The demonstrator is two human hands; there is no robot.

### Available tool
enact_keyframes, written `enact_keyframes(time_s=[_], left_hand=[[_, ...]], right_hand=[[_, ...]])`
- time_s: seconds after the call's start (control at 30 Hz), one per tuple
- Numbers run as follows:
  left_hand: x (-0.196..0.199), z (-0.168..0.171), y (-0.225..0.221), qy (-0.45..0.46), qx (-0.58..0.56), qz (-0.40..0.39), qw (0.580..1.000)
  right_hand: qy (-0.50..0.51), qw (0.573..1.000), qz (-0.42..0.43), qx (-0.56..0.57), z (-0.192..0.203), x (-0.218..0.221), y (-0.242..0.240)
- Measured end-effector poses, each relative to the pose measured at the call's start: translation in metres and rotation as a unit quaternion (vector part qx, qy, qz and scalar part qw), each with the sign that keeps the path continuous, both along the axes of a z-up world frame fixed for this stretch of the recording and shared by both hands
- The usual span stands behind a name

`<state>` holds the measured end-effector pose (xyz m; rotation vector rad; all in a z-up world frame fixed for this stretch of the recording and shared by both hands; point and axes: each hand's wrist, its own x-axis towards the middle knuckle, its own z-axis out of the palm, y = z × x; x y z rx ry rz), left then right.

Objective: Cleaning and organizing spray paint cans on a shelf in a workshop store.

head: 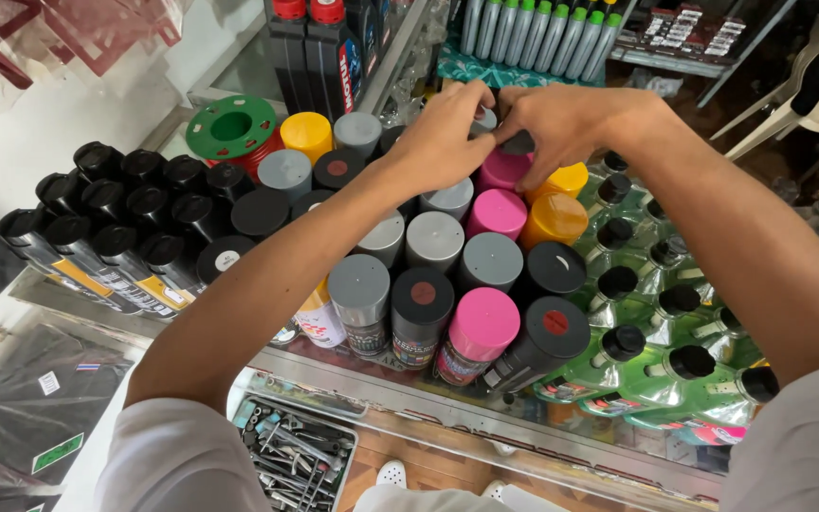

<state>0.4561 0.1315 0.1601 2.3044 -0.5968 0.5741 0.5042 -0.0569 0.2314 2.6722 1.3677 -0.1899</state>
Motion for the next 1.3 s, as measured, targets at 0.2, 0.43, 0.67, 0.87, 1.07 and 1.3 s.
enact_keyframes(time_s=[0.2, 0.43, 0.67, 0.87, 1.07, 1.3], left_hand=[[-0.013, 0.0, -0.018, -0.093, 0.18, 0.288, 0.936], [-0.032, 0.006, -0.05, -0.004, 0.489, 0.52, 0.701], [-0.008, 0.009, -0.043, -0.155, 0.342, 0.354, 0.857], [0.0, 0.037, -0.011, -0.437, 0.315, 0.236, 0.809], [0.002, 0.069, 0.026, -0.633, 0.365, 0.064, 0.68], [0.008, 0.057, 0.027, -0.504, 0.308, -0.089, 0.802]], right_hand=[[-0.009, 1.0, -0.006, -0.004, -0.006, 0.002, 0.0], [0.031, 0.999, 0.023, 0.024, 0.002, 0.014, -0.006], [-0.082, 0.992, -0.098, 0.009, 0.01, 0.038, -0.015], [0.158, 0.954, -0.254, -0.013, 0.031, 0.005, 0.011], [0.229, 0.909, -0.349, 0.002, 0.023, 0.016, 0.019], [0.208, 0.928, -0.307, -0.015, 0.019, 0.018, 0.021]])
